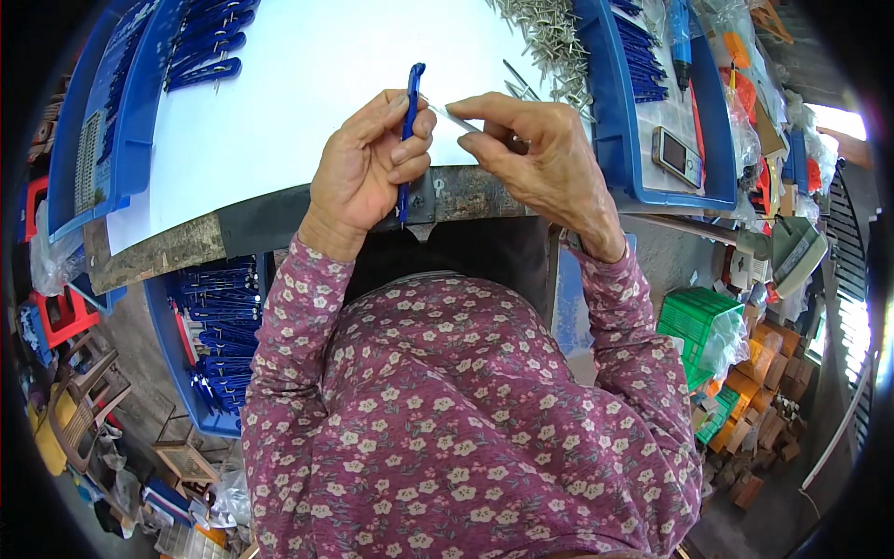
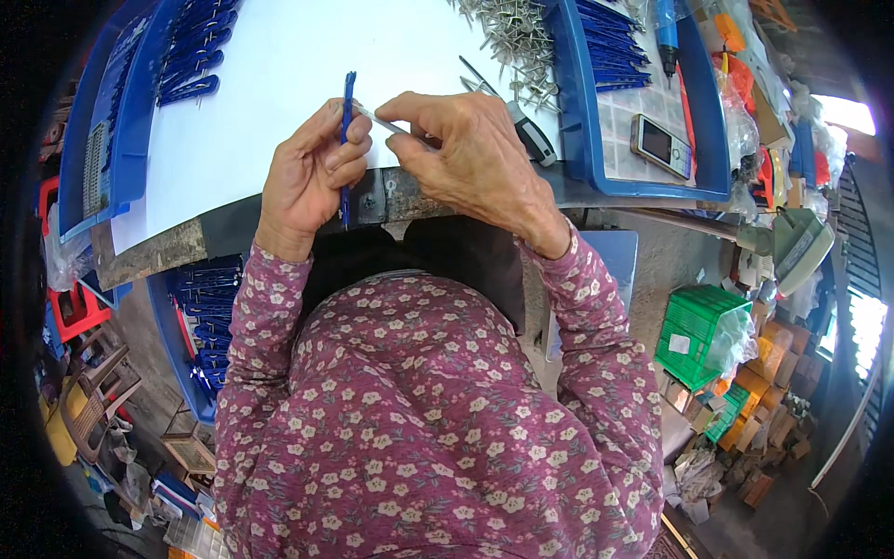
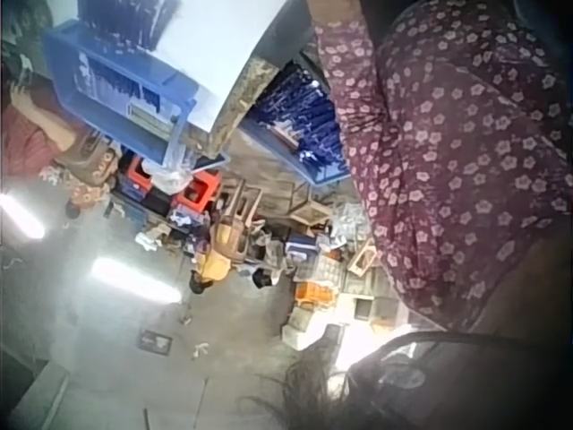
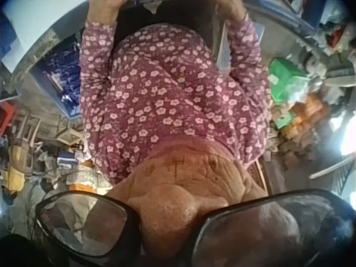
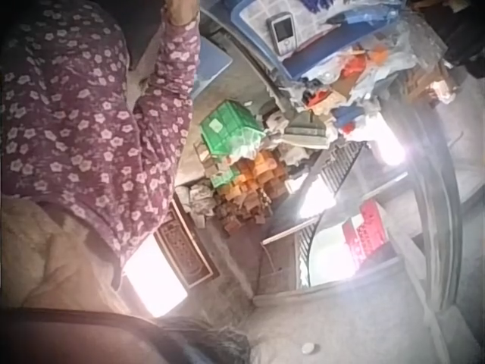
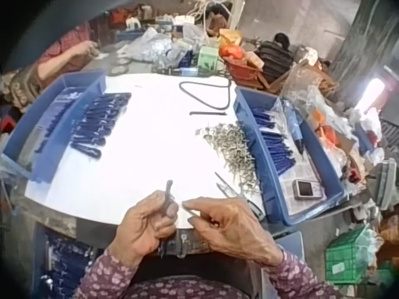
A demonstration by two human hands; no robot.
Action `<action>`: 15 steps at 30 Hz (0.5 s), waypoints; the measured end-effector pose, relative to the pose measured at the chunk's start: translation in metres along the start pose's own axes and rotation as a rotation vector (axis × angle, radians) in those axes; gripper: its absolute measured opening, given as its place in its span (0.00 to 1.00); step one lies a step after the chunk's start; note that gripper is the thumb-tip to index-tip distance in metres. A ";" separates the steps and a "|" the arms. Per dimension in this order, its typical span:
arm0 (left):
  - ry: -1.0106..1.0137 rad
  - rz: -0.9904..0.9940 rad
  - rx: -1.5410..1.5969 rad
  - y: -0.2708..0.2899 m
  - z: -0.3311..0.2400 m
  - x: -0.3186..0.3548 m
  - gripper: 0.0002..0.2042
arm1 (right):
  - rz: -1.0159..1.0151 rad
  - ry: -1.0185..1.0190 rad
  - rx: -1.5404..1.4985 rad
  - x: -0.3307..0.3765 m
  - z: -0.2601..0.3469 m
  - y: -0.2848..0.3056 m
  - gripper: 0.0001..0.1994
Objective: Inserting small metal pins into blue plastic handles at a manual workstation.
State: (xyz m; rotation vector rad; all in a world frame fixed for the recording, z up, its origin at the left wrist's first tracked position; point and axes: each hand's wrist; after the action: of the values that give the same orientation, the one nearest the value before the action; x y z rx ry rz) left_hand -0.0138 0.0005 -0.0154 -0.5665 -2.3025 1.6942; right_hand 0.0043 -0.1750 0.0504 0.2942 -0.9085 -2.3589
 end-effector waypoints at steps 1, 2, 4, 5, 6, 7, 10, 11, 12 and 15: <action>0.005 -0.008 -0.004 0.000 0.000 0.000 0.08 | -0.002 0.032 0.027 -0.001 -0.001 0.000 0.11; 0.010 -0.015 -0.009 -0.001 0.000 0.000 0.08 | -0.002 0.032 0.028 -0.001 -0.001 0.000 0.11; 0.008 -0.019 -0.016 0.000 0.001 0.000 0.08 | -0.009 0.053 0.060 -0.002 -0.002 0.000 0.11; 0.008 -0.022 -0.024 0.000 0.001 0.000 0.08 | -0.008 0.053 0.061 -0.003 -0.002 0.000 0.11; 0.007 -0.022 -0.023 0.000 0.001 0.000 0.08 | -0.016 0.067 0.103 -0.003 -0.002 0.001 0.11; 0.007 -0.032 -0.035 0.000 0.002 0.000 0.08 | -0.023 0.081 0.146 -0.003 -0.001 0.002 0.10; 0.000 -0.043 -0.058 0.001 0.002 0.001 0.08 | -0.007 0.065 0.183 -0.005 0.002 0.003 0.10; -0.005 -0.043 -0.069 0.002 0.002 0.001 0.08 | -0.005 0.066 0.183 -0.005 0.000 0.003 0.10; -0.005 -0.043 -0.068 0.002 0.002 0.000 0.08 | -0.019 0.093 0.194 -0.006 -0.002 0.002 0.10; -0.001 -0.081 -0.120 0.002 0.002 0.000 0.07 | -0.039 0.176 0.261 -0.008 -0.003 0.003 0.10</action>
State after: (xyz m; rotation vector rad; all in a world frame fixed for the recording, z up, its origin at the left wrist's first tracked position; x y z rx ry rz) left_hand -0.0142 -0.0011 -0.0176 -0.4880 -2.4056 1.5286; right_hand 0.0139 -0.1739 0.0501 0.6180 -1.1320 -2.2071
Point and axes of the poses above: each hand's wrist, its own x-axis away from the middle knuckle, its own y-axis out of the back of the hand, z = x × y, and after that the axes turned 8 degrees about z, right-handed
